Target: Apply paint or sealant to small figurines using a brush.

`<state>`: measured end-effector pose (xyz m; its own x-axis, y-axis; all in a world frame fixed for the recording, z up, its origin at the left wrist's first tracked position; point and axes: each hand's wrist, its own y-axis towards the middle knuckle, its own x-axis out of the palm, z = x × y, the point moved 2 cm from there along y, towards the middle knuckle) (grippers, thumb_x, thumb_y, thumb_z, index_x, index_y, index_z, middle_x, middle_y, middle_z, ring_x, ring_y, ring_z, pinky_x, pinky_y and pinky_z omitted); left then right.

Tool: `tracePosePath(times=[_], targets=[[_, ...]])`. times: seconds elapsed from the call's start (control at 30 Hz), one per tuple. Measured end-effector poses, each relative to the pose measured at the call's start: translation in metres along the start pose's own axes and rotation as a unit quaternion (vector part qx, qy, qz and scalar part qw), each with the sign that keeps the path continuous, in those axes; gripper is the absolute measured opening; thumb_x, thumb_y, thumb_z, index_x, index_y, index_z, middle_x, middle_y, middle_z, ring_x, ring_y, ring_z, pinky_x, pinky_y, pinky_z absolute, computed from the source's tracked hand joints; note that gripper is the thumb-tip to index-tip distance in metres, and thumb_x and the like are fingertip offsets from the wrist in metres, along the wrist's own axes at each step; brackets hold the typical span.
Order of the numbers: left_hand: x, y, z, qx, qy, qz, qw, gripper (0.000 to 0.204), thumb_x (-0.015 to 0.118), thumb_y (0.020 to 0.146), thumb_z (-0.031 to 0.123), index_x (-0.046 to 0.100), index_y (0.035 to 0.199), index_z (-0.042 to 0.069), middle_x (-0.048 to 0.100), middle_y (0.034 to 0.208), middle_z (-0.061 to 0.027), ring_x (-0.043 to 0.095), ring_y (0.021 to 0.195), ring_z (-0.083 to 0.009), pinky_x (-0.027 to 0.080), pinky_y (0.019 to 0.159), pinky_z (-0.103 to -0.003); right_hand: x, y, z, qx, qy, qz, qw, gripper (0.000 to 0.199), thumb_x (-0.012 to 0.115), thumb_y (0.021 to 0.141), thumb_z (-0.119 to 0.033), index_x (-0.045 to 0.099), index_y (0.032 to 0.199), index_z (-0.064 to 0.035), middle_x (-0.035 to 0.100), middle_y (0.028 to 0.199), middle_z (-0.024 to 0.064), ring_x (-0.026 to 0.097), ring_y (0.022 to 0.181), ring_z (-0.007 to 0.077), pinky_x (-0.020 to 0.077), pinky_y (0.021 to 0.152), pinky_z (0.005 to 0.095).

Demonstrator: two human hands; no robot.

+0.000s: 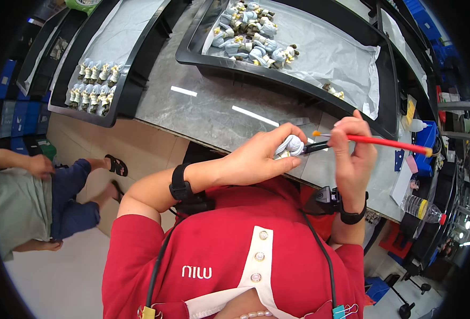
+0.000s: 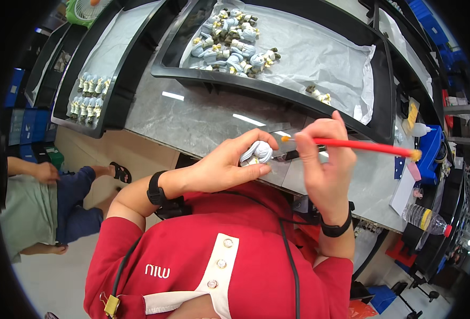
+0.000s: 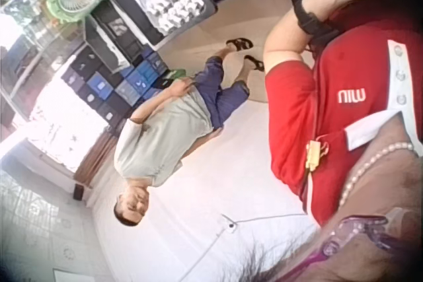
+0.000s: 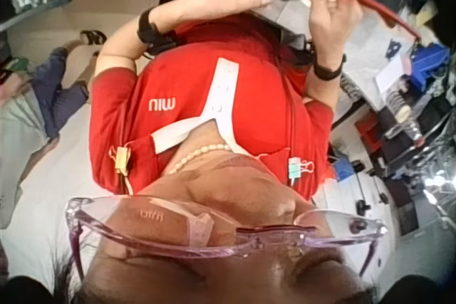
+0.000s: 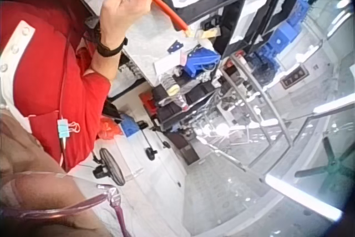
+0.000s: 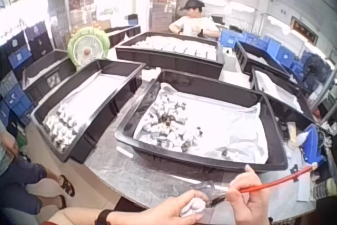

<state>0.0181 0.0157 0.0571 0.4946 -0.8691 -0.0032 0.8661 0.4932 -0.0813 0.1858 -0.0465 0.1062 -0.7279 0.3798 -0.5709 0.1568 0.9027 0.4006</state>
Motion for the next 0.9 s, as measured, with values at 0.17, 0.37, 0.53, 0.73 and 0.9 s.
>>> tracePosePath(times=[0.17, 0.37, 0.53, 0.73, 0.9], targets=[[0.000, 0.002, 0.005, 0.023, -0.003, -0.005, 1.000, 0.037, 0.061, 0.083, 0.026, 0.044, 0.110, 0.007, 0.058, 0.085, -0.0069, 0.054, 0.076, -0.0136, 0.043, 0.068, -0.028, 0.003, -0.011, 0.004, 0.007, 0.145, 0.055, 0.988, 0.008, 0.054, 0.088, -0.013, 0.053, 0.086, -0.0048, 0.053, 0.080, 0.0016, 0.054, 0.070, 0.0091, 0.0260, 0.102, 0.0410], [-0.002, 0.003, 0.003, 0.048, -0.039, 0.006, 0.998, 0.033, 0.056, 0.086, 0.029, 0.044, 0.108, 0.008, 0.057, 0.080, -0.0060, 0.055, 0.074, -0.0143, 0.043, 0.064, -0.029, 0.015, -0.014, 0.004, 0.051, 0.238, 0.051, 0.968, 0.015, 0.051, 0.090, -0.012, 0.056, 0.100, -0.0018, 0.057, 0.088, 0.0030, 0.058, 0.080, 0.0104, 0.0275, 0.102, 0.0359], [-0.012, -0.001, 0.017, -0.010, -0.081, 0.003, 0.997, 0.028, 0.048, 0.091, 0.028, 0.047, 0.107, 0.006, 0.058, 0.085, -0.0043, 0.051, 0.079, -0.0079, 0.043, 0.068, -0.025, 0.017, -0.012, -0.002, 0.071, 0.270, 0.063, 0.958, 0.016, 0.049, 0.090, -0.009, 0.056, 0.101, -0.0007, 0.058, 0.091, 0.0052, 0.058, 0.081, 0.0114, 0.0290, 0.101, 0.0354], [-0.017, 0.006, 0.003, 0.080, -0.178, 0.124, 0.973, 0.026, 0.044, 0.094, 0.026, 0.051, 0.081, 0.005, 0.051, 0.073, -0.0002, 0.051, 0.066, -0.0061, 0.042, 0.060, -0.022, 0.017, -0.017, 0.007, 0.078, 0.239, 0.051, 0.966, 0.014, 0.048, 0.088, -0.005, 0.059, 0.097, 0.0006, 0.059, 0.089, 0.0084, 0.057, 0.080, 0.0135, 0.0351, 0.096, 0.0335], [-0.040, -0.032, 0.059, 0.256, -0.069, 0.134, 0.955, 0.026, 0.042, 0.093, 0.024, 0.054, 0.082, 0.004, 0.058, 0.070, -0.0044, 0.050, 0.060, -0.0075, 0.042, 0.054, -0.021, 0.009, -0.024, 0.004, 0.078, 0.250, 0.059, 0.963, 0.014, 0.049, 0.088, -0.005, 0.058, 0.097, 0.0006, 0.059, 0.089, 0.0087, 0.057, 0.081, 0.0141, 0.0409, 0.084, 0.0292]])
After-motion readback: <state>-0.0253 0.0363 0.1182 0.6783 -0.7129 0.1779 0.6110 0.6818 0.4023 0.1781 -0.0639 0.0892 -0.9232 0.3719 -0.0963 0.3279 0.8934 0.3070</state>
